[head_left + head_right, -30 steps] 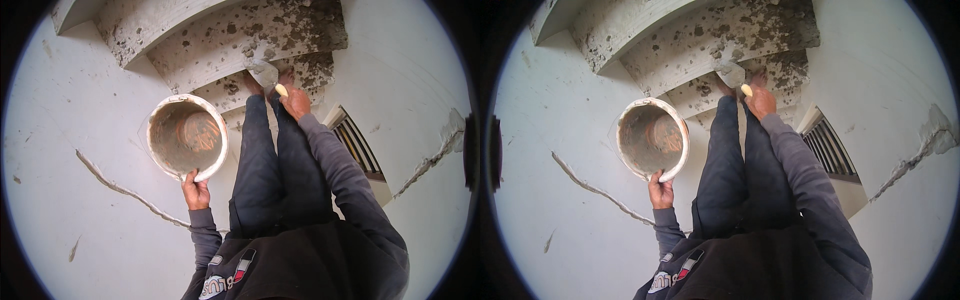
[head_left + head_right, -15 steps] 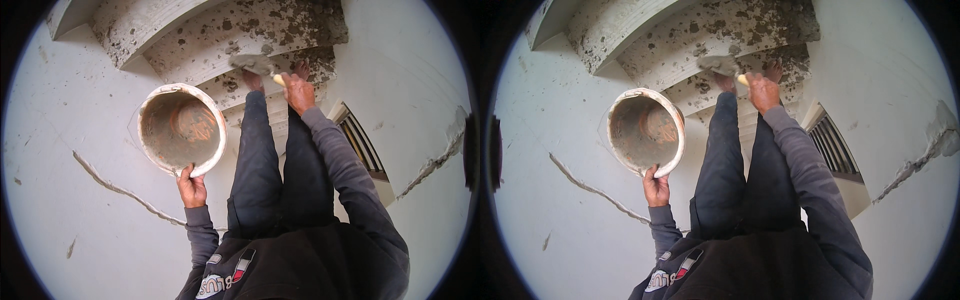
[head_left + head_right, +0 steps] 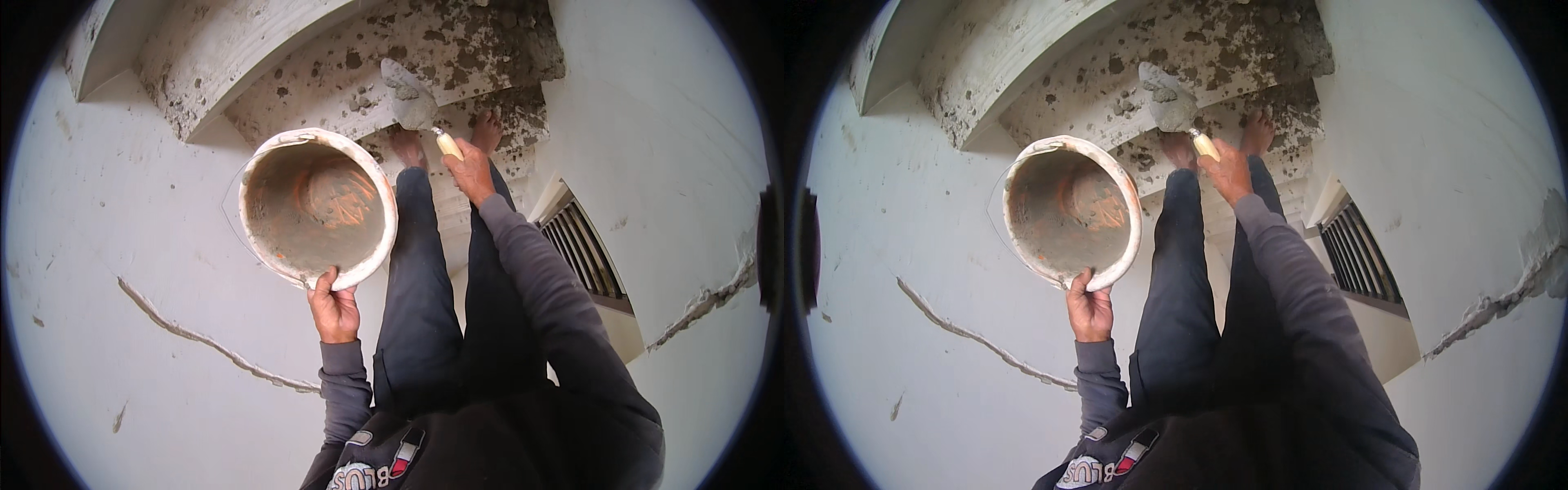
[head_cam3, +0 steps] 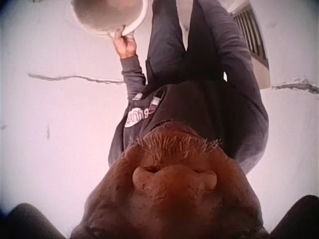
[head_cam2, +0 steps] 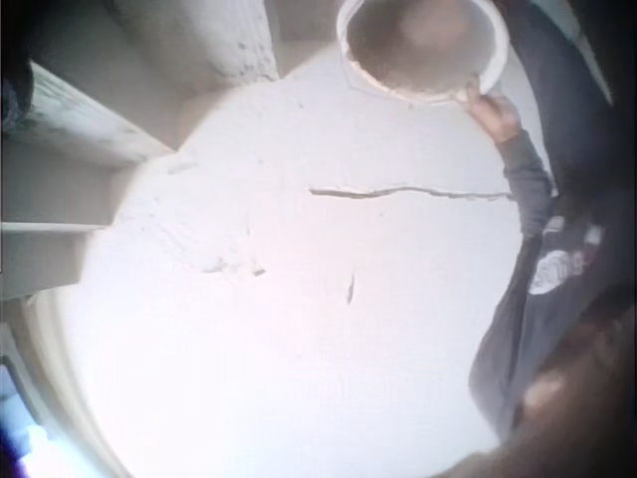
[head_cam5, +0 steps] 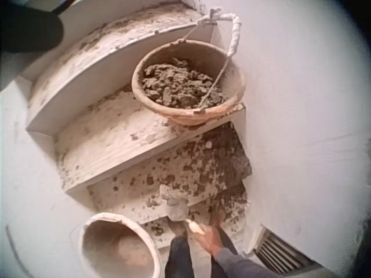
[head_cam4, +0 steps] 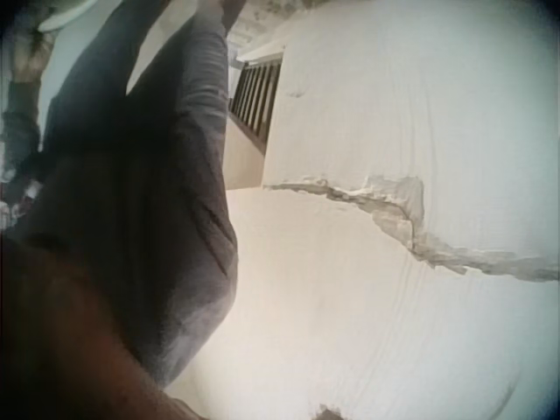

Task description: The person applies mortar to concrete stairs using a trowel, taking the material from a bucket.

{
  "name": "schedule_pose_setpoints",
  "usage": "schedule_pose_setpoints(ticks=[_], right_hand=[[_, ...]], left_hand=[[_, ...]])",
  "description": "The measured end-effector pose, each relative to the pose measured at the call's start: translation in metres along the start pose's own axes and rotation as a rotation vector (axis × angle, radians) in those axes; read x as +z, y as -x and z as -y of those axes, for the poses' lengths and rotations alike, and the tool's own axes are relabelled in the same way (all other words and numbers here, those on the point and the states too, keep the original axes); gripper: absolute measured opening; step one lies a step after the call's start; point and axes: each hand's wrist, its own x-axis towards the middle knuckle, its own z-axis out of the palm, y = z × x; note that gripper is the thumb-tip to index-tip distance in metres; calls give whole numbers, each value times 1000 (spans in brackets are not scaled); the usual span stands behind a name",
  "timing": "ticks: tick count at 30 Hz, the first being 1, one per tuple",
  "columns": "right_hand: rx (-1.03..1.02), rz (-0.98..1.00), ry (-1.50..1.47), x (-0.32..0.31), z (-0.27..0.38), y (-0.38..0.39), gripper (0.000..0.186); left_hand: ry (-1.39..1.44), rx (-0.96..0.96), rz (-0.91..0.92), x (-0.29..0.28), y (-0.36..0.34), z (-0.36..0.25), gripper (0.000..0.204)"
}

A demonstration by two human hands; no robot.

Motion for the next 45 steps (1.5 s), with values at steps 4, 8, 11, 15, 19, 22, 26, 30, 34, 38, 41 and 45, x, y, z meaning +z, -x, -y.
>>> schedule_pose_setpoints(ticks=[4,8,11,15,19,22,26,30,34,38,41,45], right_hand=[[26,-19,-93,9,9,-22,35],[197,38,-258,2,44,-52,26],[267,22,-327,-17,39,-78,25],[361,-47,-381,-56,30,-101,25],[404,-176,-557,-91,18,-108,29],[393,-204,-603,-113,6,-111,31],[354,-277,-502,-130,-4,-114,28],[319,-341,-401,-147,-19,-119,26],[327,-363,-414,-150,-13,-124,24],[275,-460,-415,-149,1,-150,22],[196,-531,-259,-138,-5,-155,22],[76,-598,-217,-136,-8,-143,23]], left_hand=[[-47,-6,3,19,-2,10,50],[-70,-10,19,32,-9,16,48],[-76,-7,10,46,-15,25,45],[-134,7,20,62,-27,37,41],[-142,-24,77,78,-37,47,40],[-143,-25,89,91,-47,60,38],[-150,4,103,114,-59,85,35],[-144,52,149,139,-67,106,36],[-126,75,120,152,-79,117,40],[-104,105,176,161,-88,129,38],[-153,156,186,163,-94,131,32],[-205,212,231,164,-102,134,33]])
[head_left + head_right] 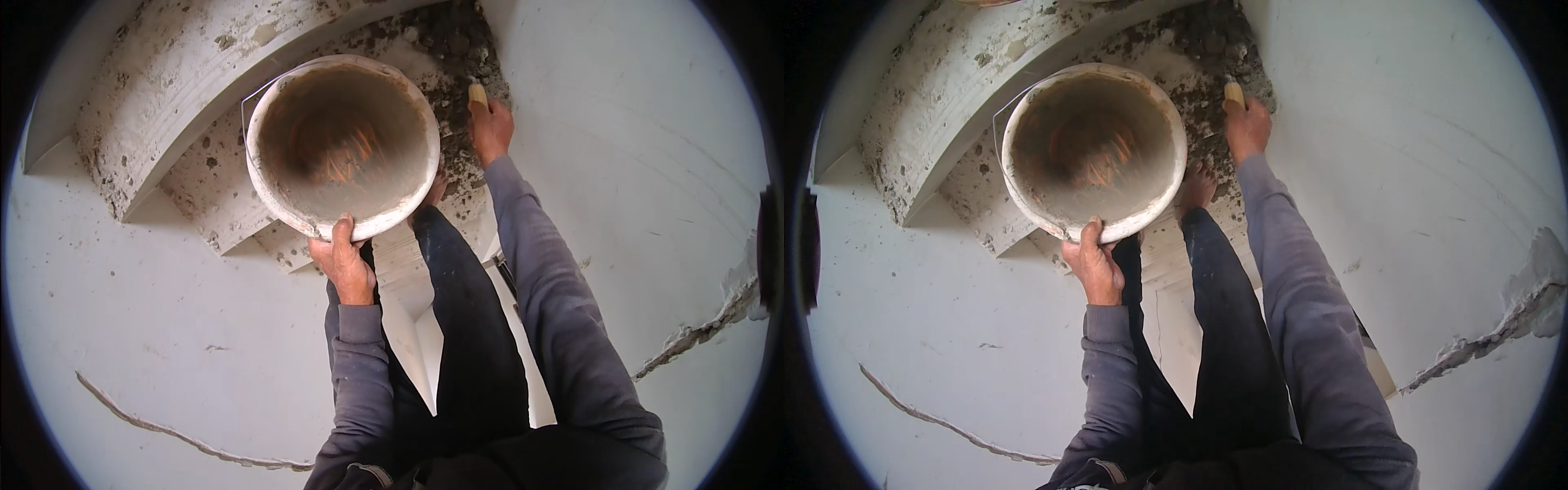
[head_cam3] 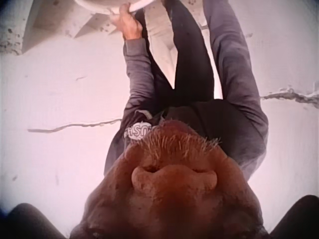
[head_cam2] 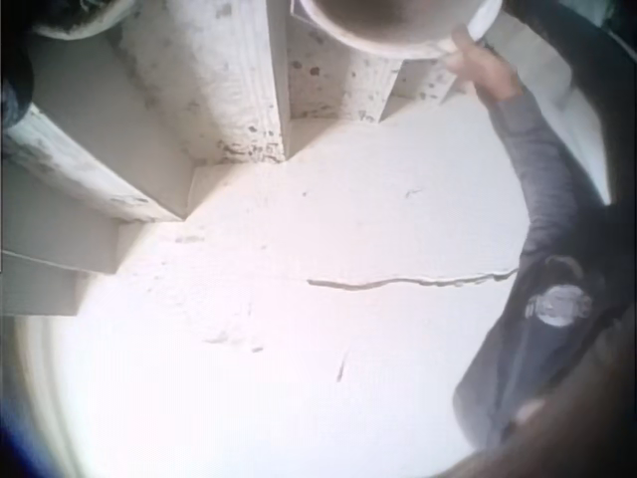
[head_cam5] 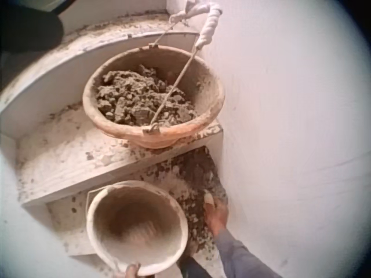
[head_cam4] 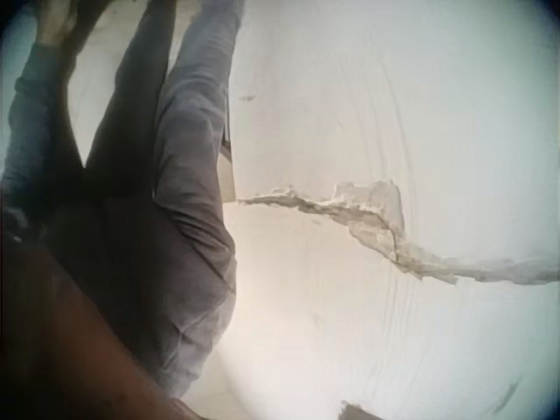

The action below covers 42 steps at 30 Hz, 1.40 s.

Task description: The person applies mortar to concrete stairs using a trowel, taking the material from a bucket.

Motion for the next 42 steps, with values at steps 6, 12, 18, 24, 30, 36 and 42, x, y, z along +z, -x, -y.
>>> schedule_pose_setpoints(ticks=[6,12,18,24,30,36,42], right_hand=[[-51,15,178,-40,0,15,28],[-150,82,310,-74,49,80,29],[-775,115,655,-76,63,134,34],[-598,142,437,-61,52,138,36],[-70,250,341,-96,23,112,20],[-232,562,497,-64,-31,121,27],[-236,640,578,-17,-63,115,36]], left_hand=[[-34,33,-60,10,-4,2,33],[-69,21,-6,6,-7,2,31],[-31,31,2,8,-5,5,29],[90,-10,25,-11,-5,7,31],[295,86,-122,-33,5,-8,22],[413,173,-201,-63,-10,-13,28],[431,178,-231,-69,-15,-5,26]])
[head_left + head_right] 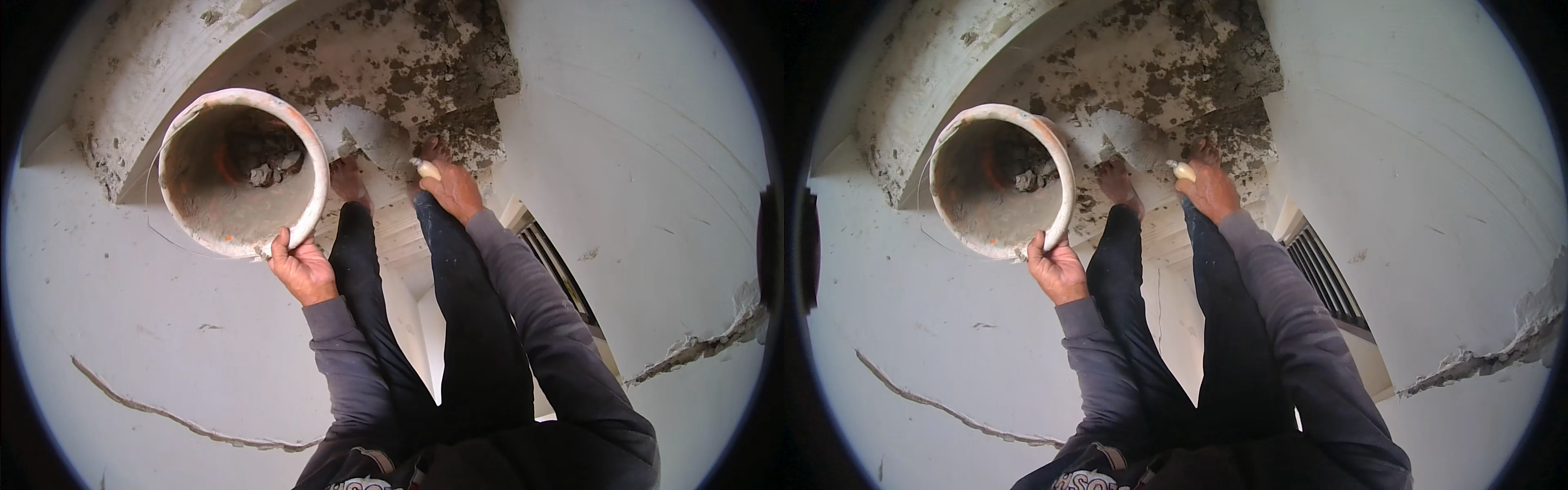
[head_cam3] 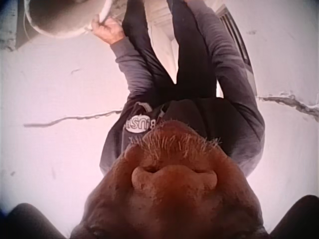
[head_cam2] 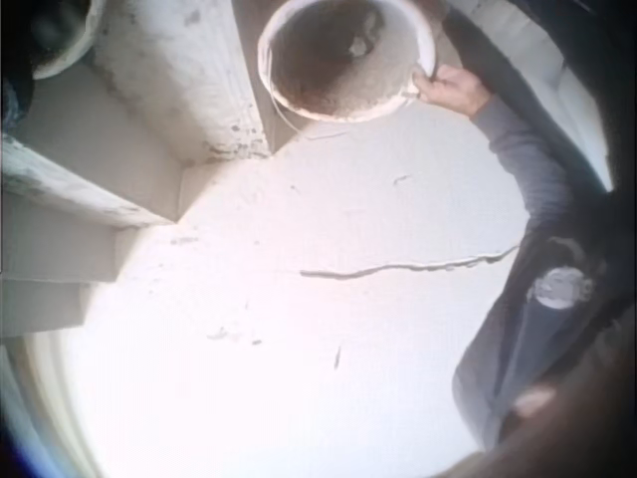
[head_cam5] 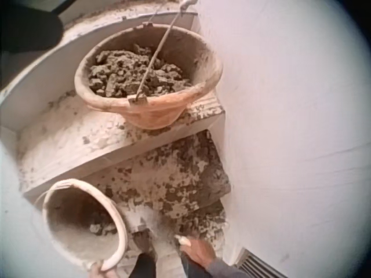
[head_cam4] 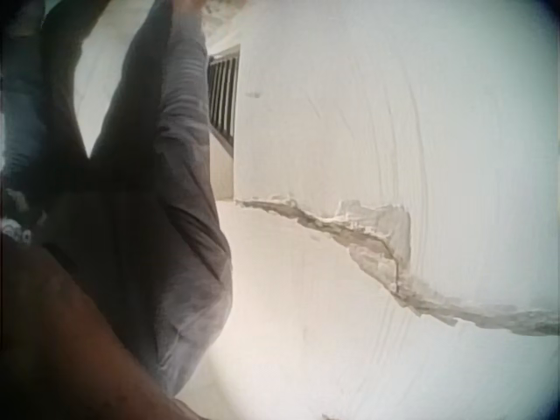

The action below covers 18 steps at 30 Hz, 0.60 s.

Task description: The person applies mortar to concrete stairs using a trowel, taking the material from a bucket.

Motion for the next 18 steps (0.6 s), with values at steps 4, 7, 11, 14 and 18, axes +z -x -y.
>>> schedule_pose_setpoints(ticks=[4,7,11,14,18], right_hand=[[83,-73,10,-23,-18,-6,38],[157,-149,34,-45,-58,-4,37],[184,-179,106,-67,-83,-6,36],[185,-231,-6,-82,-102,-7,33],[201,-253,41,-88,-102,-13,34]], left_hand=[[-40,-29,17,7,6,5,22],[-74,-56,50,12,9,10,21],[-107,-42,127,29,15,14,27],[-154,-58,110,40,21,15,34],[-172,-82,164,40,19,16,40]])
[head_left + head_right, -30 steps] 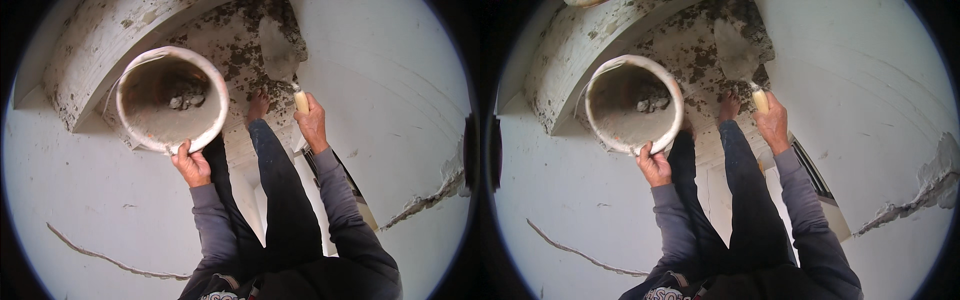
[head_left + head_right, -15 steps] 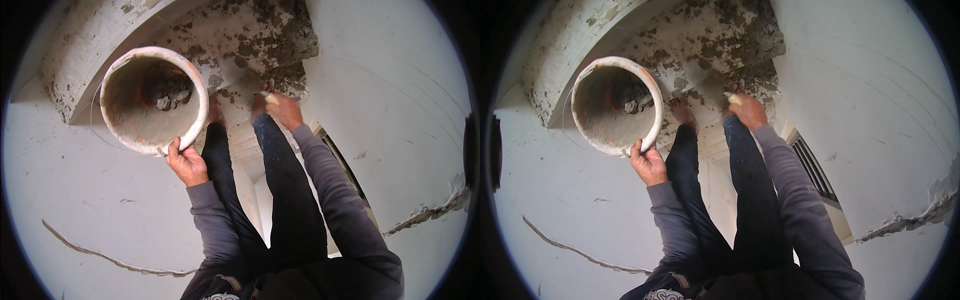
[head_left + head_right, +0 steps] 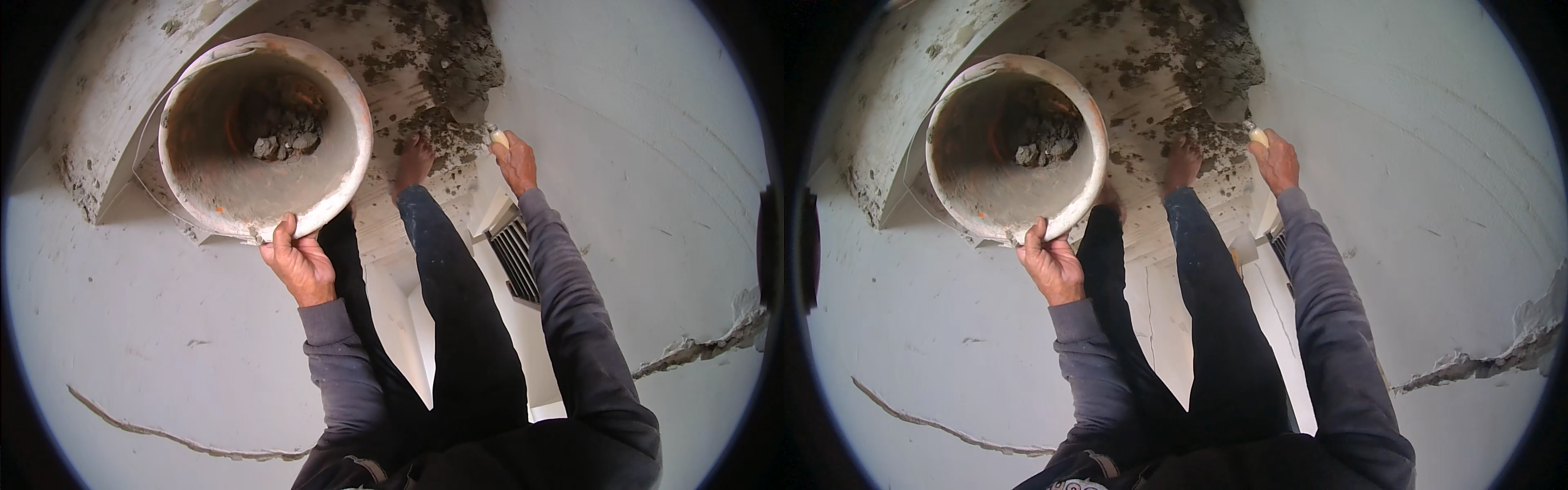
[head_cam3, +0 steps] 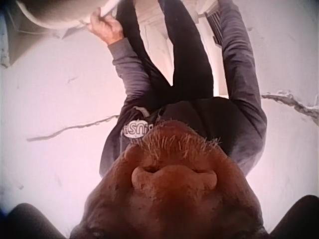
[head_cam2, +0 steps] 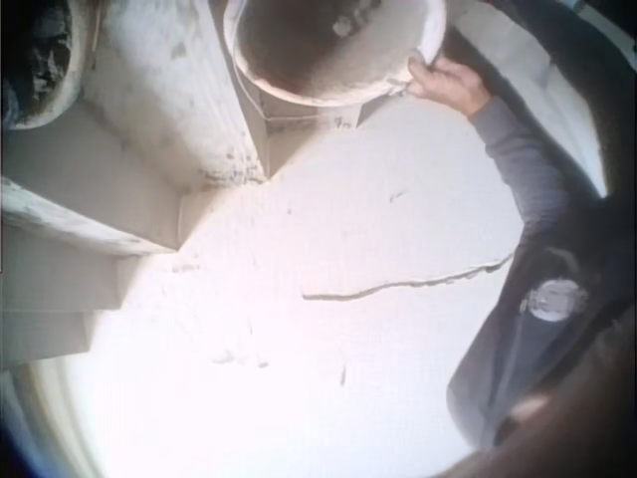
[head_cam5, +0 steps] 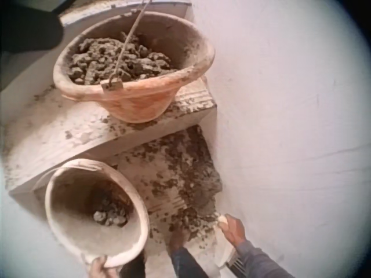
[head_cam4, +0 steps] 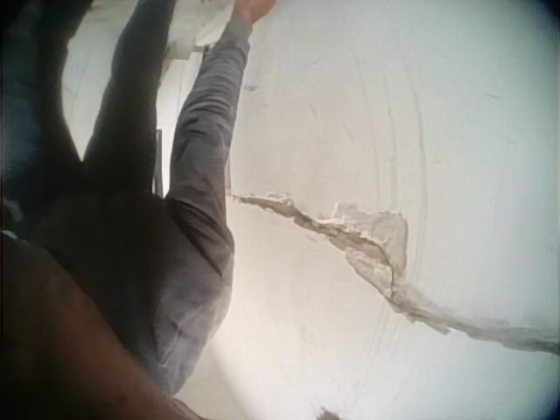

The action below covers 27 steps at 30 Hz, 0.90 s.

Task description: The person applies mortar to concrete stairs using a trowel, taking the material from a bucket.

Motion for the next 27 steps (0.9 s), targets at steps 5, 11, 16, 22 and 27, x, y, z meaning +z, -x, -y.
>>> schedule_pose_setpoints(ticks=[5,11,16,22,27], right_hand=[[38,-112,-32,0,12,-25,36],[56,-234,-81,5,32,-34,37],[101,-247,-186,-1,42,-15,34],[93,-233,-244,-24,69,13,29],[-47,-281,-166,-47,129,58,23]], left_hand=[[-54,4,58,11,4,4,36],[-123,-43,76,6,-5,9,37],[-146,-36,75,7,-5,10,36],[-231,-21,50,10,-7,12,37],[-257,-4,51,5,-10,12,33]])
